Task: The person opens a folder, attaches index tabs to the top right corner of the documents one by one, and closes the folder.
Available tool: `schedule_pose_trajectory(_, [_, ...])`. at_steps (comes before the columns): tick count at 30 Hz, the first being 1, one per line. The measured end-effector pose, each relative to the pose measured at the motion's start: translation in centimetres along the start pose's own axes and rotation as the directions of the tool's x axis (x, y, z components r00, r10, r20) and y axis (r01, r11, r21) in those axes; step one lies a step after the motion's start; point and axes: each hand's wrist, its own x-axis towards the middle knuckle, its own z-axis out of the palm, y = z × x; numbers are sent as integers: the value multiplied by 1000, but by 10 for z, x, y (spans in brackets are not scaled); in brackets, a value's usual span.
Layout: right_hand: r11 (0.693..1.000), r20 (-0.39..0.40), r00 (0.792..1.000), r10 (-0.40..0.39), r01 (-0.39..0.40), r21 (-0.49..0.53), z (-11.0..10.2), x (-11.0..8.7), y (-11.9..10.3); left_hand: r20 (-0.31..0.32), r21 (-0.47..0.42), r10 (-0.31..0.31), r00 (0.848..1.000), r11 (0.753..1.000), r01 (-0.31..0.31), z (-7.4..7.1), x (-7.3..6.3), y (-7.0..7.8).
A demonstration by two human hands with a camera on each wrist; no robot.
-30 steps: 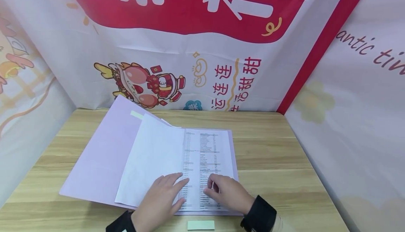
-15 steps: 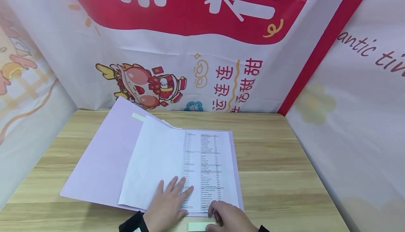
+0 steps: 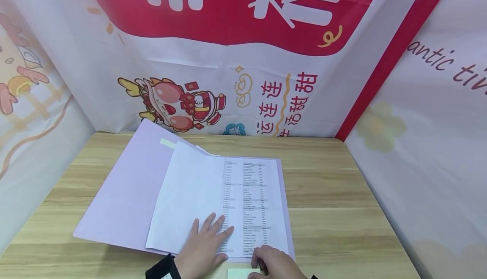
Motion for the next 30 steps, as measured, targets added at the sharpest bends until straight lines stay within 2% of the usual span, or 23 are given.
schedule_pose_trajectory(6, [999,-12,999,-32,32,-2,0,0,1,-7,3,6,1000,1000,-6,-1,-1,0])
schedule_pose_trajectory(17, [997,-11,998,-57,58,58,2,2,1,3,4,-9,1000,1000,9,-1,0,0])
schedule_pose_trajectory(24, [992,3,998,-64,63,109,2,4,3,-21,17,-3,1000,1000,3,0,-3,0])
schedule_pose_trajectory(30, [990,-16,996,-87,88,112,0,4,4,-11,9,-4,1000,1000,4,0,-1,0])
